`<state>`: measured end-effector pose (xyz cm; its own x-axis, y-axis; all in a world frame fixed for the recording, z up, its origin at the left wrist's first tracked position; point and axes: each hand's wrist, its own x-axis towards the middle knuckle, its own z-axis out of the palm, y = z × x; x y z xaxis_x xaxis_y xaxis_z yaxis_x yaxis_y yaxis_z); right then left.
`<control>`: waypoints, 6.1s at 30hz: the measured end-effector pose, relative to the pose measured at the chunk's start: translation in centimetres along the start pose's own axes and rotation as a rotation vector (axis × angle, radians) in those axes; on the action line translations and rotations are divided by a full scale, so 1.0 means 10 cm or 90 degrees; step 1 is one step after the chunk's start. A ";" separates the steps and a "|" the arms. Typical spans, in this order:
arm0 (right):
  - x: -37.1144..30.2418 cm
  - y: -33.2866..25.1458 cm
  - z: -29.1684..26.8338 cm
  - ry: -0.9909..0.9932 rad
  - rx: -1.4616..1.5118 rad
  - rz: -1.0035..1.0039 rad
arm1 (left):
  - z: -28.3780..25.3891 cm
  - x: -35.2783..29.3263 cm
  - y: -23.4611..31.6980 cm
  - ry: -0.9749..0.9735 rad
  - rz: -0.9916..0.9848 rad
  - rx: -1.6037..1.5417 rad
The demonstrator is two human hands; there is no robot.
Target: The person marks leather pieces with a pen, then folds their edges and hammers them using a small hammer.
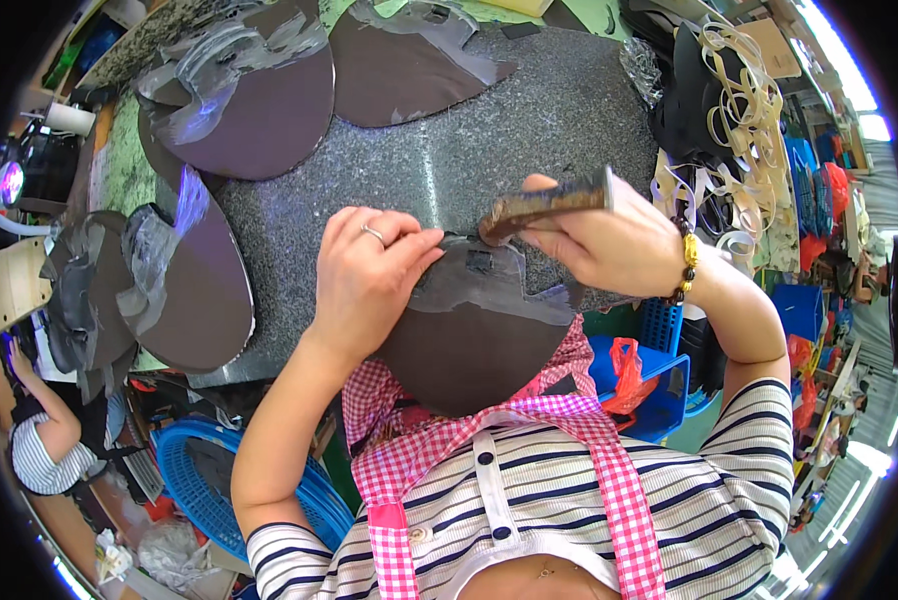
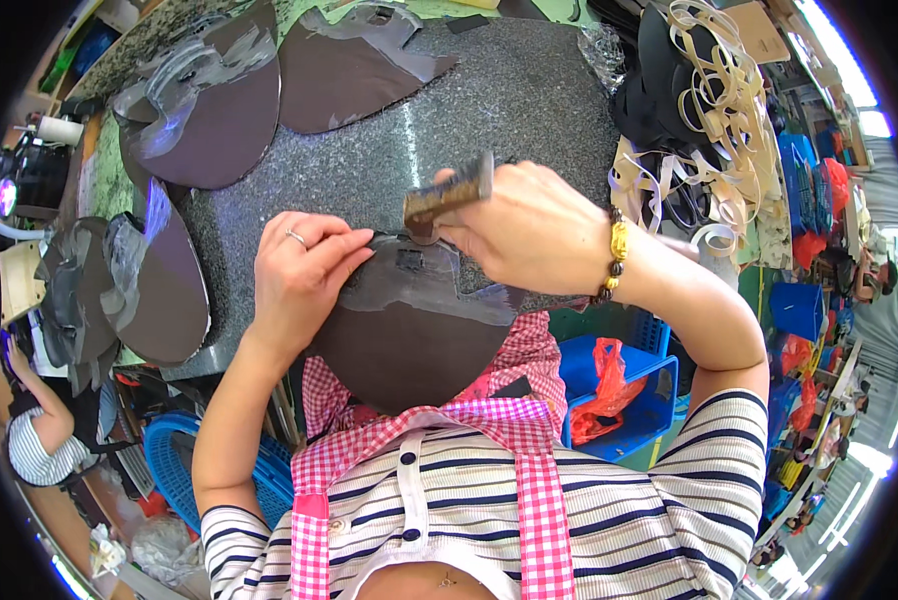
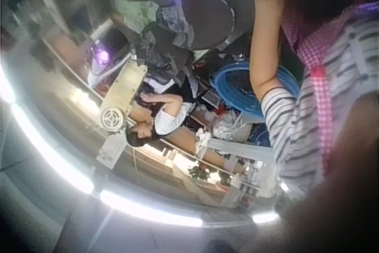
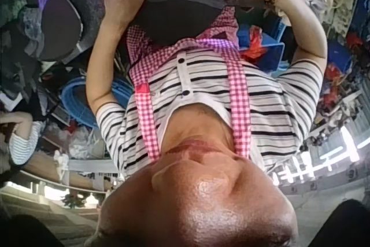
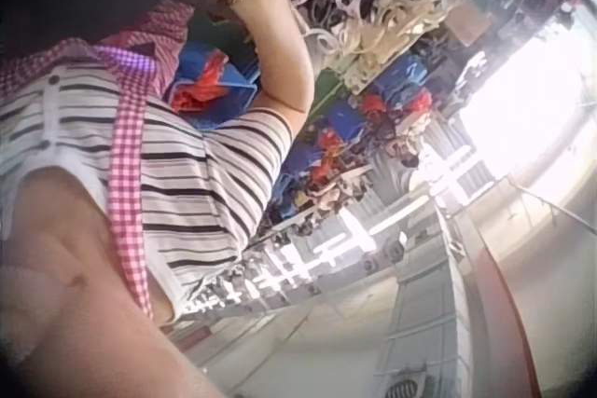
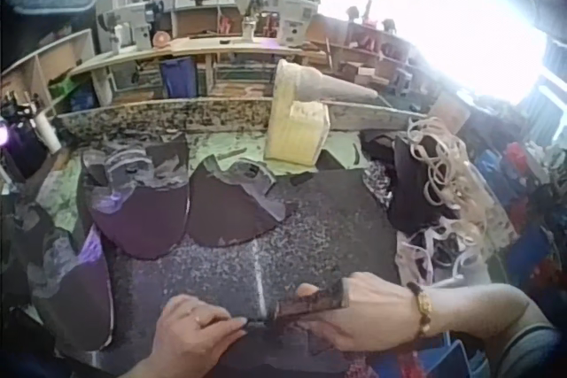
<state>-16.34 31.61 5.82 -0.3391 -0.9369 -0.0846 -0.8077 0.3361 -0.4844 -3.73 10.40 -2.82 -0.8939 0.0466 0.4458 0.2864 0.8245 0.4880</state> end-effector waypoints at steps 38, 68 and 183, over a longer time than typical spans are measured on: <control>0.36 -0.02 0.09 0.001 -0.057 -0.091 | 0.05 -0.18 0.24 0.035 0.007 0.217; -0.69 0.34 -0.16 0.290 0.318 0.287 | 0.01 0.67 0.83 -0.278 0.116 0.073; -0.37 -0.17 0.40 -0.058 0.209 0.045 | -0.07 0.37 -0.22 -0.215 0.226 -0.117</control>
<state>-11.79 34.14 3.50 -0.3329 -0.9218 -0.1984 -0.5800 0.3661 -0.7277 -7.40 8.40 -1.75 -0.7839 0.5094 0.3551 0.6201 0.6136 0.4888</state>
